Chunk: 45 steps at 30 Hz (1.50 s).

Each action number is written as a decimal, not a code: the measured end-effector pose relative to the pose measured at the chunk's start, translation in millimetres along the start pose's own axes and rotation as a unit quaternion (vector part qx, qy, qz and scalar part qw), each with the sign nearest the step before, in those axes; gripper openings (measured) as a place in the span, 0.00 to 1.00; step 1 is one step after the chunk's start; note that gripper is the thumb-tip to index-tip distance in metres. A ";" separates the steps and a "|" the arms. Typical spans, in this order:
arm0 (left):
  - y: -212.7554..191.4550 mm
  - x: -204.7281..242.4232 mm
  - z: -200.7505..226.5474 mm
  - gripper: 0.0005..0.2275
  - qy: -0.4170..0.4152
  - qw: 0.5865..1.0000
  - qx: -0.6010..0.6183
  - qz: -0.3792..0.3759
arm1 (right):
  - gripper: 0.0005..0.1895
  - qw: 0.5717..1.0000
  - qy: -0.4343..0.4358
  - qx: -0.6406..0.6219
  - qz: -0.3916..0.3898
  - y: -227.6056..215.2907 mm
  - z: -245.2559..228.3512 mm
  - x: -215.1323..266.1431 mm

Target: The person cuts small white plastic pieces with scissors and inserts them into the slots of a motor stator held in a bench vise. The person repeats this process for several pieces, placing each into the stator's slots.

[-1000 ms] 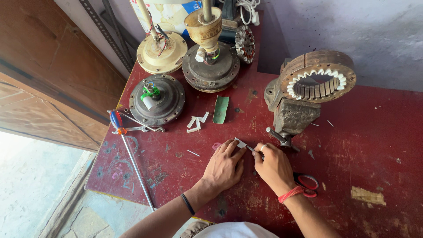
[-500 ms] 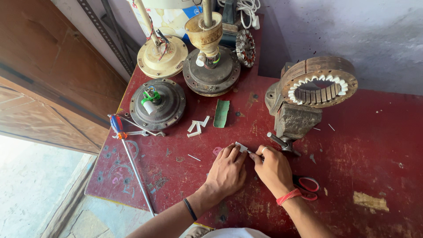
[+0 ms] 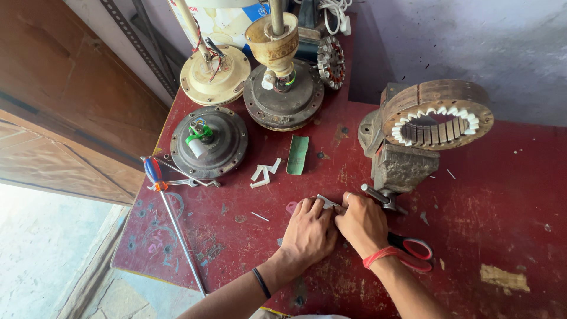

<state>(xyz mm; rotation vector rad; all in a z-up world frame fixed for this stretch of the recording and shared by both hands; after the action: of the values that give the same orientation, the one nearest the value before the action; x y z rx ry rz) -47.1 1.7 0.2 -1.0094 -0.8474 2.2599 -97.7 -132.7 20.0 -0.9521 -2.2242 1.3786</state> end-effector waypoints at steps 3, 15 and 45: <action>0.9 -1.0 -1.0 0.11 -0.001 1.000 0.000 -0.001 | 0.07 1.000 0.012 0.012 0.006 4.3 -0.5 -3.7; 4.8 7.7 -5.9 0.10 -0.027 0.997 0.023 0.065 | 0.06 0.992 -0.037 -0.078 0.088 13.8 16.4 6.2; -17.2 -27.1 -50.6 0.28 0.031 0.997 0.014 -0.074 | 0.08 0.979 -0.149 -0.098 0.099 12.1 15.7 20.9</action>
<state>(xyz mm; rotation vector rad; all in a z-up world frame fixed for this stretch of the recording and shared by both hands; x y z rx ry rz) 11.9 11.8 -1.7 -0.9660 -0.8346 2.1002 -117.8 -124.6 1.0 -1.1223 -2.5854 1.4925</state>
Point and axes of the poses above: each hand's wrist, its own x-axis away from the middle knuckle, its own y-axis out of the palm, z = x × y, the point moved 2 cm from there along -x, towards the middle knuckle, and after that the axes turned 15 degrees about z, right-handed, at the moved point
